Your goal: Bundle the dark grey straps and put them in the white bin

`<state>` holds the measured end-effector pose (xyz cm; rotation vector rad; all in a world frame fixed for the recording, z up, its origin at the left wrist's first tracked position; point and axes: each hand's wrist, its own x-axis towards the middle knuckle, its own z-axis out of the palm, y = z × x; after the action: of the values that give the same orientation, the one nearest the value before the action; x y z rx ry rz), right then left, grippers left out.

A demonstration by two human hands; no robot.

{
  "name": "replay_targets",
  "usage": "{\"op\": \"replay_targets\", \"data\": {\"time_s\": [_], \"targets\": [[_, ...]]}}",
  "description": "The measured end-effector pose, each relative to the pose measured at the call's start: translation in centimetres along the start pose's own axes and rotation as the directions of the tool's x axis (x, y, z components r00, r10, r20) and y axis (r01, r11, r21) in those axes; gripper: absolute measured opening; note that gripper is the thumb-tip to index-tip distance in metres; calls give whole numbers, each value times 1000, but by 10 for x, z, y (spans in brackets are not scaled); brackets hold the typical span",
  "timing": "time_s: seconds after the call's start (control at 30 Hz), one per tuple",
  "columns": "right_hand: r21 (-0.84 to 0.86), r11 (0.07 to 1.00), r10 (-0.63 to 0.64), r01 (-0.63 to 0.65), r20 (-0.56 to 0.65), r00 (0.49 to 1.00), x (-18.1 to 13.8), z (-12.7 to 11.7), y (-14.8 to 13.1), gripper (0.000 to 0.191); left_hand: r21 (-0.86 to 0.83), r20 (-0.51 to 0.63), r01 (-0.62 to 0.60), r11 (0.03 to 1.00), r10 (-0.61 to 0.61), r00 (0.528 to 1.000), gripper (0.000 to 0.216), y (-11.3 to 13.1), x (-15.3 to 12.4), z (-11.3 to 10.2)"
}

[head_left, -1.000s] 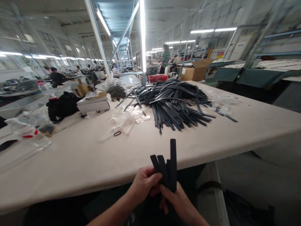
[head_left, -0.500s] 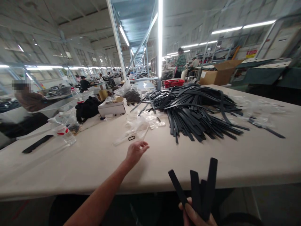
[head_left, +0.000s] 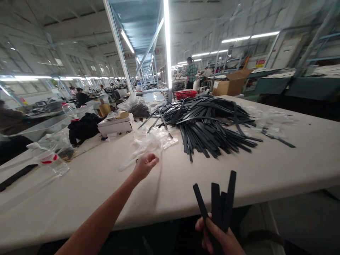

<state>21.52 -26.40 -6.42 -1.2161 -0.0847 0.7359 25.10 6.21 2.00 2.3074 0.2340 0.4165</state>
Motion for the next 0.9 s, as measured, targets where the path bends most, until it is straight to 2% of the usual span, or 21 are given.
{"op": "replay_targets", "data": {"time_s": [0.13, 0.23, 0.3, 0.4, 0.5, 0.6, 0.73, 0.9], "targets": [[104, 993, 51, -55, 49, 998, 18, 13, -35, 45, -349, 114, 103, 931, -66, 991, 39, 21, -44, 20], [134, 979, 133, -154, 157, 979, 37, 25, -53, 46, -483, 193, 190, 855, -108, 975, 41, 34, -73, 30], [131, 967, 184, -218, 232, 955, 49, 32, -59, 45, -580, 269, 267, 770, -128, 954, 41, 39, -88, 33], [124, 955, 218, -268, 314, 924, 63, 45, -64, 33, -671, 400, 387, 633, -131, 907, 42, 41, -104, 35], [126, 949, 228, -289, 360, 904, 73, 59, -67, 31, -670, 470, 450, 590, -133, 873, 42, 37, -116, 37], [131, 959, 186, -250, 372, 909, 81, 71, -70, 33, -669, 483, 463, 581, -134, 865, 41, 35, -126, 34], [88, 992, 61, -94, 320, 946, 88, 83, -76, 31, -674, 499, 495, 547, -157, 852, 39, 40, -137, 26], [3, 1000, -29, 29, 232, 972, 88, 87, -85, 33, -665, 579, 568, 486, -145, 802, 36, 46, -156, 21]]}}
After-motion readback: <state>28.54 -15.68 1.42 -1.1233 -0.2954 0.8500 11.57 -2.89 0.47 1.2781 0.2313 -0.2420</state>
